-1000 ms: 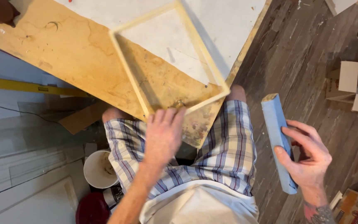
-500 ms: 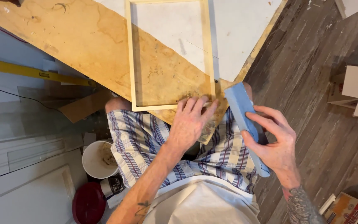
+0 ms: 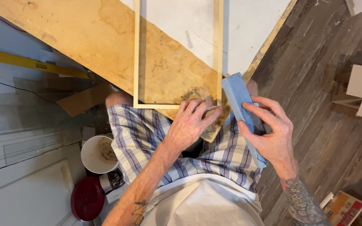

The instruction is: Sanding the edges and surfaces of a small wooden frame using a manual sanding block on a workbench.

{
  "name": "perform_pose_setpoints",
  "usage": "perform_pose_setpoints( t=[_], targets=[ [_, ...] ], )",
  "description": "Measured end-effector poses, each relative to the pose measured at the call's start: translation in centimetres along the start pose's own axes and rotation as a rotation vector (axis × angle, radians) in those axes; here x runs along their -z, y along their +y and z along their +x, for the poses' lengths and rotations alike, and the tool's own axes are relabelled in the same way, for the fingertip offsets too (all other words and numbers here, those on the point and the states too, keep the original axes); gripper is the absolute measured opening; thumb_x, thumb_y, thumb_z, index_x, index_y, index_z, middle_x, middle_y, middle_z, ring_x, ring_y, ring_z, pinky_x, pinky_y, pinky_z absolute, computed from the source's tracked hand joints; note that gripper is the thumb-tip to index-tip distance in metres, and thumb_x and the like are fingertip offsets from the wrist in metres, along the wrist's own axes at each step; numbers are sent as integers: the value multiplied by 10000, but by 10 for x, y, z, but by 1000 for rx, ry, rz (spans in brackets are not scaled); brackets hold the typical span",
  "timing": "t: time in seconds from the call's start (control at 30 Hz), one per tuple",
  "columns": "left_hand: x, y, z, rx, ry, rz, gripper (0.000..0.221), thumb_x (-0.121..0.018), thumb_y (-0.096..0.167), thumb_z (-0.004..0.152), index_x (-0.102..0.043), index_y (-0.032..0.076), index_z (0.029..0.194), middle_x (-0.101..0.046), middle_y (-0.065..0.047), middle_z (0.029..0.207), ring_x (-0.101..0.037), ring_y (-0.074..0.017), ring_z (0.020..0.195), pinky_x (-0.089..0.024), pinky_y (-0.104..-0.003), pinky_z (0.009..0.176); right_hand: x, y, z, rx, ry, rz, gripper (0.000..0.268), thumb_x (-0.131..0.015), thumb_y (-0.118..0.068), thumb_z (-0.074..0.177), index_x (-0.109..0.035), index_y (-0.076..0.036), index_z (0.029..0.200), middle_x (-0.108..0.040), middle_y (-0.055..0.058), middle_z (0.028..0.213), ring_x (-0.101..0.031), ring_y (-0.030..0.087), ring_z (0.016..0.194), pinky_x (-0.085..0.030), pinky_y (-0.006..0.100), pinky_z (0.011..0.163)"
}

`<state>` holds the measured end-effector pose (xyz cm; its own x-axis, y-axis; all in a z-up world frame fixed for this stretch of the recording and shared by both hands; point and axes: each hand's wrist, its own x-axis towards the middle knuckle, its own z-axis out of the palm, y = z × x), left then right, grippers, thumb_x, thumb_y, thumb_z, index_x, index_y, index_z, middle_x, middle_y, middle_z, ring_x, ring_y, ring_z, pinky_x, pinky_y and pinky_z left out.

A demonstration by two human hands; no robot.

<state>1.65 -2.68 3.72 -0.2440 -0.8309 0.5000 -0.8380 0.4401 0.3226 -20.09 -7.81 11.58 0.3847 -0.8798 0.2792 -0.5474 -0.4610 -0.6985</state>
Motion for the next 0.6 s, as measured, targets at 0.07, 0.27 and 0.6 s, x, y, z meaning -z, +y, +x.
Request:
perform_pose_setpoints(
  t=[0.07, 0.27, 0.6],
  targets=[
    [1, -1, 0, -2, -1, -1, 258, -460, 134, 1067, -657, 169, 1230, -551, -91, 1127, -564, -269, 1087, -467, -406, 917, 1, 1, -2, -5, -1, -16, 368, -854, -95, 817, -778, -119, 1176, -689, 116, 1212, -632, 212, 859, -565, 338, 730],
    [-13, -8, -15, -29, 86, -5, 207, -468, 161, 1051, -645, 171, 1158, -600, -80, 1168, -578, -251, 1180, -451, -462, 1067, -1, 5, -2, 1, -10, -31, 374, -846, -95, 825, -772, -120, 1191, -687, 124, 1232, -659, 238, 887, -568, 367, 772],
    [-12, -8, -27, 108, 413, 3, 279, -723, 189, 902, -763, 104, 1164, -731, -79, 1173, -699, -261, 1073, -510, -487, 1076, -26, 0, 18, 264, -33, -218, 312, -868, -196, 838, -799, -132, 1136, -696, 121, 1209, -677, 276, 921, -573, 374, 777]
  ],
)
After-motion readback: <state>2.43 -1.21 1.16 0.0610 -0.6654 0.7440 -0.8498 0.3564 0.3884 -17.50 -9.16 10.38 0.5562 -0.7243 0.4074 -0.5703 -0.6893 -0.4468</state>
